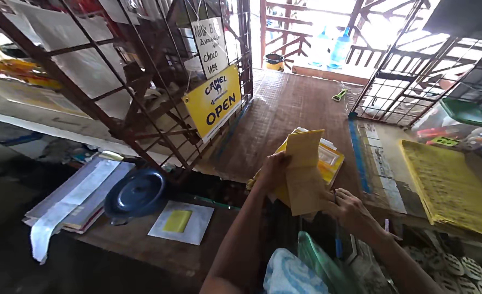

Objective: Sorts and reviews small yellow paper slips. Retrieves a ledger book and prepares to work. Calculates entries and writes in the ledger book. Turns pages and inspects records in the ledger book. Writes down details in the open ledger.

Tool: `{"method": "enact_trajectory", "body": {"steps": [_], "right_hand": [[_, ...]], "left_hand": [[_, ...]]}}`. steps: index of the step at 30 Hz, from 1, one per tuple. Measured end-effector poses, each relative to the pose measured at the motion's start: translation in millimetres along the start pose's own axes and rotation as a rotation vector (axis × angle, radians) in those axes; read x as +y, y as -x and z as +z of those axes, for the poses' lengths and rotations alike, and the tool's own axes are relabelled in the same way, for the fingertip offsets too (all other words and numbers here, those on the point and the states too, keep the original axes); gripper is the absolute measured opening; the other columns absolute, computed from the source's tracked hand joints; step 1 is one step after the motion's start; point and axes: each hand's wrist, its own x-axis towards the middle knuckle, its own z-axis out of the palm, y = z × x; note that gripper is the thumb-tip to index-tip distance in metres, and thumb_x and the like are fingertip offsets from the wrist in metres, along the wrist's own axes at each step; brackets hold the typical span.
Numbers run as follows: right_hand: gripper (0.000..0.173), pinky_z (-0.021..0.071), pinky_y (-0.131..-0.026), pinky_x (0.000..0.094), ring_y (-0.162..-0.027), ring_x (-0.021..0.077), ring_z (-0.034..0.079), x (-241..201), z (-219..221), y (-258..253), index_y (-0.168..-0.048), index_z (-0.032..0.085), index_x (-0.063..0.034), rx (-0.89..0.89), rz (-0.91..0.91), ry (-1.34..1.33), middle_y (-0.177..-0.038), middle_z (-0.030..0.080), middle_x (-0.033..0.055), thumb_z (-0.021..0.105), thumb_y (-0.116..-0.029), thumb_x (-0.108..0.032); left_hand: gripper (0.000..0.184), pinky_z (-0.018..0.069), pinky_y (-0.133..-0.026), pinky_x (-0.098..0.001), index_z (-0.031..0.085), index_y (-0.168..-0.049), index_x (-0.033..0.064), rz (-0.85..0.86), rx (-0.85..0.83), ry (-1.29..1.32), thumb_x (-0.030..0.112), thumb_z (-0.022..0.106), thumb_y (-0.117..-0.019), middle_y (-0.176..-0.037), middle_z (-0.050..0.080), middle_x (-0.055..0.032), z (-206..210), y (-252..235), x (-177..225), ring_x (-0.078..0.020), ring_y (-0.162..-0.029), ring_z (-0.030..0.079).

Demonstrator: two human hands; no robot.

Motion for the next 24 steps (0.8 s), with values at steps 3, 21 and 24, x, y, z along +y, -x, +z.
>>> {"method": "enact_trajectory", "body": {"steps": [3,21,24], "right_hand": [[0.019,0.0574,-0.094,0.04,-0.095,0.0265,0.075,0,1,-4,-0.095,0.078,-0.0117,0.019,0.013,-0.02,-0.109,0.077,0.0094,0.061,-0.0927,-0.005],[0.021,0.0552,-0.081,0.0574,-0.088,0.0357,0.071,36,-52,-120,-0.098,0.075,-0.0022,0.085,0.509,-0.19,-0.092,0.074,0.0163,0.068,-0.0979,-0.023],[0.023,0.0541,-0.079,0.0585,-0.088,0.0372,0.071,46,-44,-135,-0.102,0.074,-0.0026,0.158,0.512,-0.161,-0.095,0.073,0.0175,0.07,-0.0976,-0.025]], "left_hand": [[0.03,0.053,-0.082,-0.0365,0.069,-0.103,-0.0015,-0.001,0.004,-0.011,0.025,0.054,-0.1058,-0.09,0.068,-0.0111,0,0,-1,-0.0159,-0.085,0.065],[0.035,0.0525,-0.082,-0.0268,0.067,-0.109,-0.0021,0.057,0.061,0.218,0.021,0.041,-0.1096,-0.09,0.066,-0.0043,0,6,-2,-0.0043,-0.083,0.062],[0.023,0.0554,-0.082,-0.024,0.068,-0.111,0.0008,0.076,0.016,0.26,0.02,0.062,-0.0995,-0.093,0.07,-0.0008,1,5,-5,-0.0015,-0.084,0.065]]}}
